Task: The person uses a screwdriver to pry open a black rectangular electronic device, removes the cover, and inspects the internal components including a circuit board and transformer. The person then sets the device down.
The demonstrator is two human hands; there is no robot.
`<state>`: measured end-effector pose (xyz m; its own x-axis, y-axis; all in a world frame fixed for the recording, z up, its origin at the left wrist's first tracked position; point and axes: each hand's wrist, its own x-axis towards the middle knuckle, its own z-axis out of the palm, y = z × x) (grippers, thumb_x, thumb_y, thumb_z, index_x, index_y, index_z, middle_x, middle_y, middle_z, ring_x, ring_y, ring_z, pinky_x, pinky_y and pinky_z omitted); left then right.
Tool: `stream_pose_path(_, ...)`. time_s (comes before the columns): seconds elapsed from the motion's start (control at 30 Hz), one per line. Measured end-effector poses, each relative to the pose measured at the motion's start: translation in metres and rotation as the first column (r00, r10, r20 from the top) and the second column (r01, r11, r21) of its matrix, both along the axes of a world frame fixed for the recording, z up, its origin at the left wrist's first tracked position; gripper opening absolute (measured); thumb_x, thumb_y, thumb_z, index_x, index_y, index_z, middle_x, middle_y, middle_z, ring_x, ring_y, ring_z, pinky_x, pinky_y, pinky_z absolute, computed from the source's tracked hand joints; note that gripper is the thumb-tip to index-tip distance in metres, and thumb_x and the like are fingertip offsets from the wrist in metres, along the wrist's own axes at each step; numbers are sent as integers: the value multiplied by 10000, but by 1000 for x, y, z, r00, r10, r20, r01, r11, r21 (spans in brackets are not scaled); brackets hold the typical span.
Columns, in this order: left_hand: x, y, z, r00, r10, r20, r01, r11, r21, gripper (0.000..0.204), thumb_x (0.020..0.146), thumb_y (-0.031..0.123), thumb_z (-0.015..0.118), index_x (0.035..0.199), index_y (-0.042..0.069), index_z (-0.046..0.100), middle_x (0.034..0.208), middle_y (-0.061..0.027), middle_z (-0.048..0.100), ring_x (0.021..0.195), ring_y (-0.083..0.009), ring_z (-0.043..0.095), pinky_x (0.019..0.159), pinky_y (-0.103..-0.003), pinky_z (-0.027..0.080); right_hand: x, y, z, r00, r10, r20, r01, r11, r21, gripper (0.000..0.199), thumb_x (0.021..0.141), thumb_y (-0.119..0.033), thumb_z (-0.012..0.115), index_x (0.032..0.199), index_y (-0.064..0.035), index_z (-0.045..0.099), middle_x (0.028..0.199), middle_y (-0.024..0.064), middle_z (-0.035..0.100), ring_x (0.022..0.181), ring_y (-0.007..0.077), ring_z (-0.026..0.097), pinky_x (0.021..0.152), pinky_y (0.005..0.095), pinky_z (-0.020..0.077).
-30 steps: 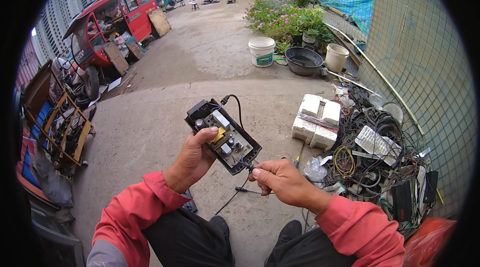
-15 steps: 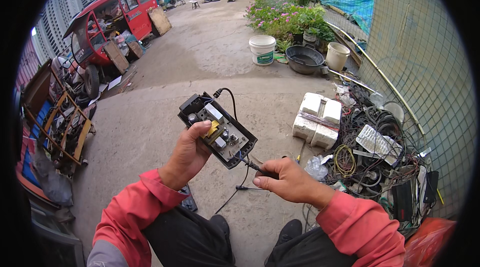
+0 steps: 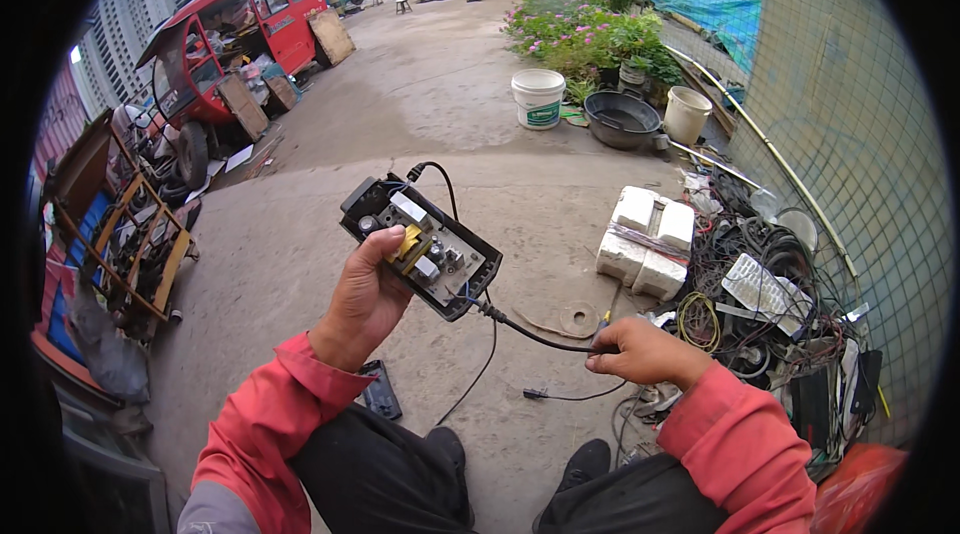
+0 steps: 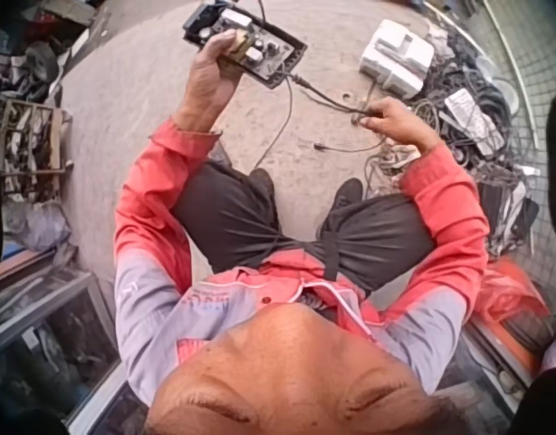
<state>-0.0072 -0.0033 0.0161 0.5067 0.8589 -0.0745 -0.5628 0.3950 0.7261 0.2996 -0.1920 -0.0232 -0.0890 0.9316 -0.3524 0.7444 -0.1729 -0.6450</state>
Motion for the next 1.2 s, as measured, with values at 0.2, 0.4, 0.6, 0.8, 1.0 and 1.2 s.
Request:
stream_pose_path(0.2,4,-7,0,1000,4,-21,-4,1000,25,221,929,155,703,1133,81,660,1029,-42,728,963,-194,711,922,-388,572,31,-9,-6,981,-182,-71,176,981,-85,296,948,-258,733,1001,33,747,765,89,714,719,129,606,682,347,507)
stream_pose_path(0.4,1,-12,7,1000,11,-28,-9,996,89,275,928,147,701,1182,71,630,1076,-47,713,974,-189,705,926,-401,580,20,-7,-3,978,-183,-102,177,982,-61,275,967,-234,724,1014,37,743,751,35,691,714,85,574,664,305,491)
stream_pose_path(0.6,1,-19,14,1000,-22,-2,22,989,146,342,919,105,731,1218,38,580,1102,-63,668,998,-184,687,894,-385,605,12,-5,3,991,-129,-45,127,990,-59,283,959,-219,725,1083,34,738,862,75,744,796,120,635,760,327,535)
stream_pose_path(0.8,8,-28,17,1000,-17,-22,20,982,187,355,904,82,754,1209,35,579,1083,-58,662,992,-181,683,887,-380,605,-6,0,5,1000,-26,9,25,997,66,340,940,-246,746,1138,30,725,994,164,768,914,227,719,838,356,557)
stream_pose_path(1.0,15,-35,17,999,23,-47,-13,979,202,350,896,73,777,1194,29,598,1072,-62,667,962,-171,687,861,-357,606,-43,6,13,968,-16,-252,77,968,237,442,918,-282,802,1201,39,693,1120,179,751,1037,257,719,932,370,553)
stream_pose_path(1.2,21,-39,17,997,36,-63,-19,965,263,355,897,81,789,1197,13,611,1075,-61,679,951,-154,683,853,-323,591,-83,12,24,962,7,-274,109,908,405,454,921,-290,794,1201,53,693,1144,209,737,1082,271,711,961,376,543)
